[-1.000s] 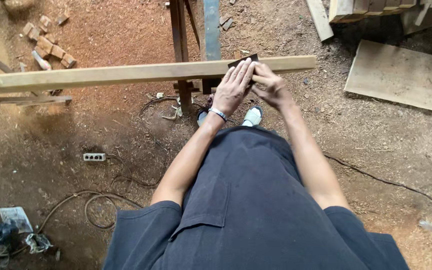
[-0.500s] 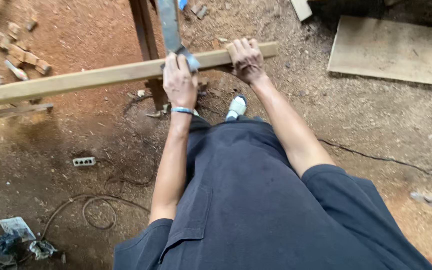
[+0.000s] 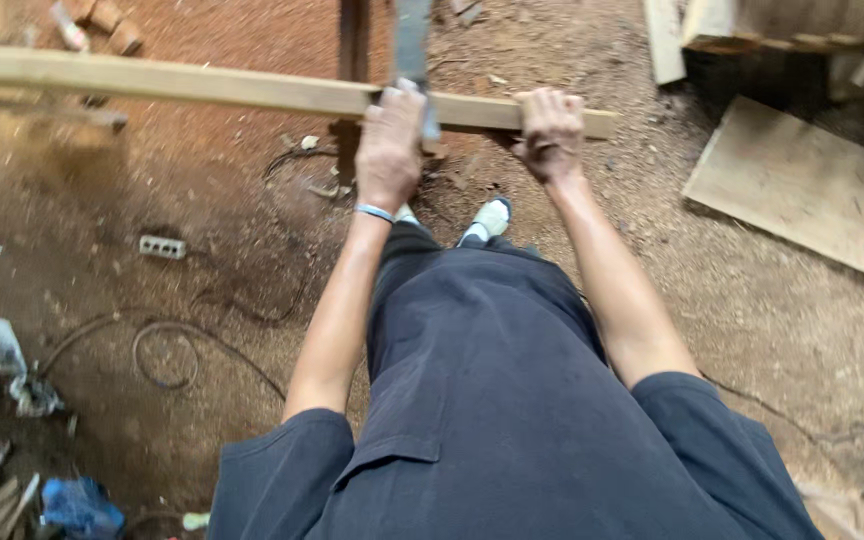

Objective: The person sands the surface of a wooden structure using a piece of sandpaper held by hand.

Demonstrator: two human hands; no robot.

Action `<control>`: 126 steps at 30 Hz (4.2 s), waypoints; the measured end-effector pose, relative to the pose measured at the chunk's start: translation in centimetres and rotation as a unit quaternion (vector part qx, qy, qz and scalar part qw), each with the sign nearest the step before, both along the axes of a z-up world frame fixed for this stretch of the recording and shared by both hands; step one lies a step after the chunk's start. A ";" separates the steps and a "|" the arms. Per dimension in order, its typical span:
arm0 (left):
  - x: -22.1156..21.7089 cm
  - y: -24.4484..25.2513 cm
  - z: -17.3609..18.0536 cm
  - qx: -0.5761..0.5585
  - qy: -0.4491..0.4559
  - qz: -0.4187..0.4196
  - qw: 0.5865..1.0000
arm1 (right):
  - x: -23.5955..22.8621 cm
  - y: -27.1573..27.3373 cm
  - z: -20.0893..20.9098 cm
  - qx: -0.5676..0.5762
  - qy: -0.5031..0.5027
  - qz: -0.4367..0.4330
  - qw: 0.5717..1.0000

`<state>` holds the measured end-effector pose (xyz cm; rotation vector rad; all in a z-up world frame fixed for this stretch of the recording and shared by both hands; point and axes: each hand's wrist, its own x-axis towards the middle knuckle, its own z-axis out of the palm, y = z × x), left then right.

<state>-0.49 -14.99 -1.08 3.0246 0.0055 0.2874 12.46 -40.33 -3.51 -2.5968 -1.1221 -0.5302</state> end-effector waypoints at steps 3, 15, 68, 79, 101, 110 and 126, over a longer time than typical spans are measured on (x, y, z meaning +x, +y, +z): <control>1.0 3.1 0.5 -0.016 -0.048 0.138 0.989 | 0.4 0.6 0.6 0.012 0.038 0.002 0.999; 0.3 8.0 2.6 0.089 -0.094 0.107 0.986 | 0.5 -0.1 -0.5 -0.029 0.071 -0.014 0.997; -1.1 9.3 -1.5 0.000 -0.058 -0.017 0.998 | -5.8 13.1 -1.7 -0.057 0.069 -0.055 0.995; 0.9 3.0 -1.8 -0.012 -0.034 0.015 0.999 | -5.5 12.5 -1.3 0.010 0.132 -0.014 0.991; -1.6 10.3 0.0 0.006 0.045 0.105 0.993 | -5.5 14.2 -2.9 0.078 0.115 -0.069 0.988; -1.7 7.9 -1.9 0.059 -0.015 -0.096 0.993 | -5.3 13.9 -3.8 0.047 0.091 -0.067 0.992; -1.0 7.3 -0.2 -0.203 0.015 -0.098 0.974 | -4.1 12.2 -3.1 -0.073 0.017 -0.072 0.995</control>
